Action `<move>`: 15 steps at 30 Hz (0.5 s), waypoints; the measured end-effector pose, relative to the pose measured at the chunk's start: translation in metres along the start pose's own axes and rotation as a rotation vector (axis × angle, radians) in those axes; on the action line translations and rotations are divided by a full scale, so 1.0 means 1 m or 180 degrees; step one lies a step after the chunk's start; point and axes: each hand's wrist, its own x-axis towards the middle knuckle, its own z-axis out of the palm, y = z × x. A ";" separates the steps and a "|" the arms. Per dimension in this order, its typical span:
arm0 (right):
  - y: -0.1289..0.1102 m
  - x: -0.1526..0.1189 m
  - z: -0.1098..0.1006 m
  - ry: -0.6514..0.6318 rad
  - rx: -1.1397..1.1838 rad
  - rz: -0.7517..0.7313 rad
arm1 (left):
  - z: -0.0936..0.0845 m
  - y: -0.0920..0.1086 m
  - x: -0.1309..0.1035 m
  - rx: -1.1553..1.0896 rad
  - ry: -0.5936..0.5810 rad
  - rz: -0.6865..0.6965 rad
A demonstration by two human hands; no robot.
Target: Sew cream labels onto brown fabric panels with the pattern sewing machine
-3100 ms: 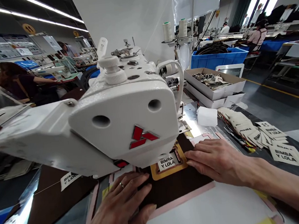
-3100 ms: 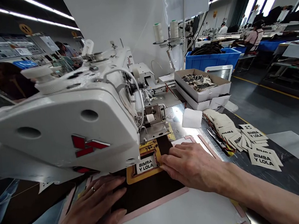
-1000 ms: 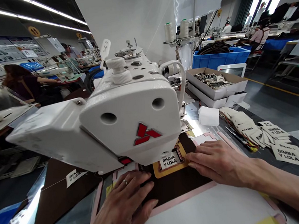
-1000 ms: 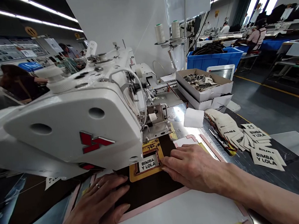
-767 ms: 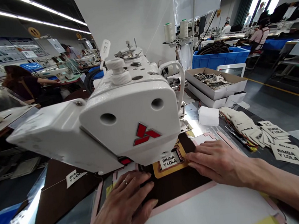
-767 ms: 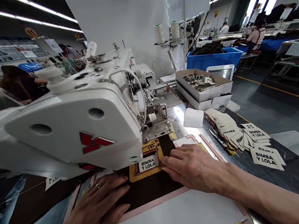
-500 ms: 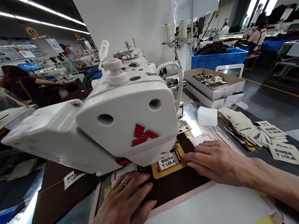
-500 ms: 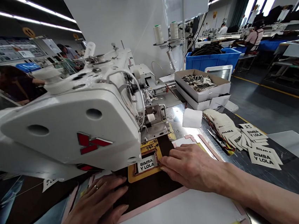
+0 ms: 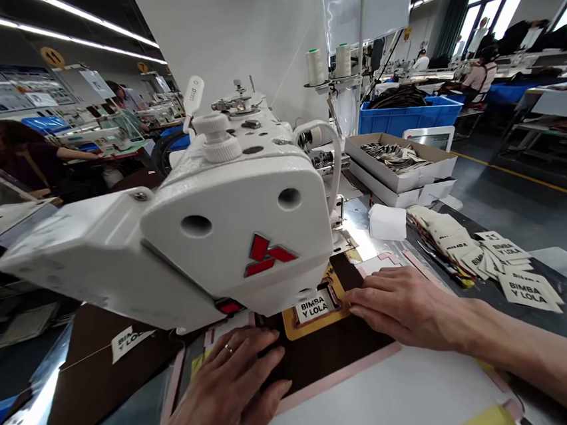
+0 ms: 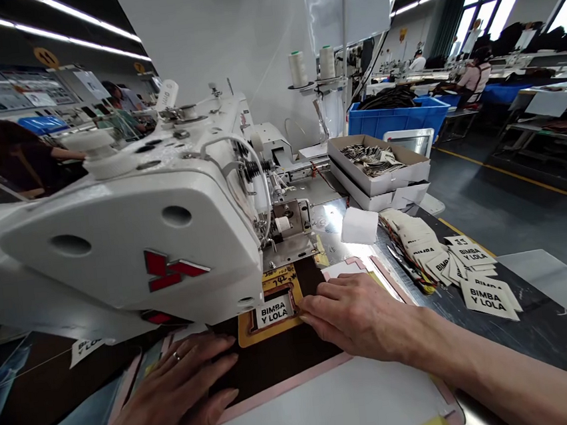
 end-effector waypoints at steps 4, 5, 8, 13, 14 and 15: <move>-0.001 0.000 -0.002 0.0086 -0.0034 -0.0068 | -0.001 0.003 -0.003 0.0031 -0.0064 -0.0179; -0.001 0.000 -0.002 0.0093 -0.0030 -0.0067 | -0.001 0.003 -0.003 0.0048 -0.0059 -0.0176; 0.000 -0.001 -0.002 0.0060 -0.0033 -0.0020 | -0.001 -0.001 -0.002 0.0101 -0.0045 -0.0033; 0.001 -0.002 -0.001 0.0020 0.0005 0.0003 | -0.002 -0.005 -0.001 0.0145 -0.0132 0.0104; 0.001 -0.002 -0.001 0.0027 0.0012 -0.0001 | -0.002 -0.004 -0.001 0.0126 -0.0132 0.0082; 0.001 -0.002 -0.001 0.0037 0.0013 -0.0002 | -0.002 -0.003 -0.002 0.0097 -0.0121 0.0064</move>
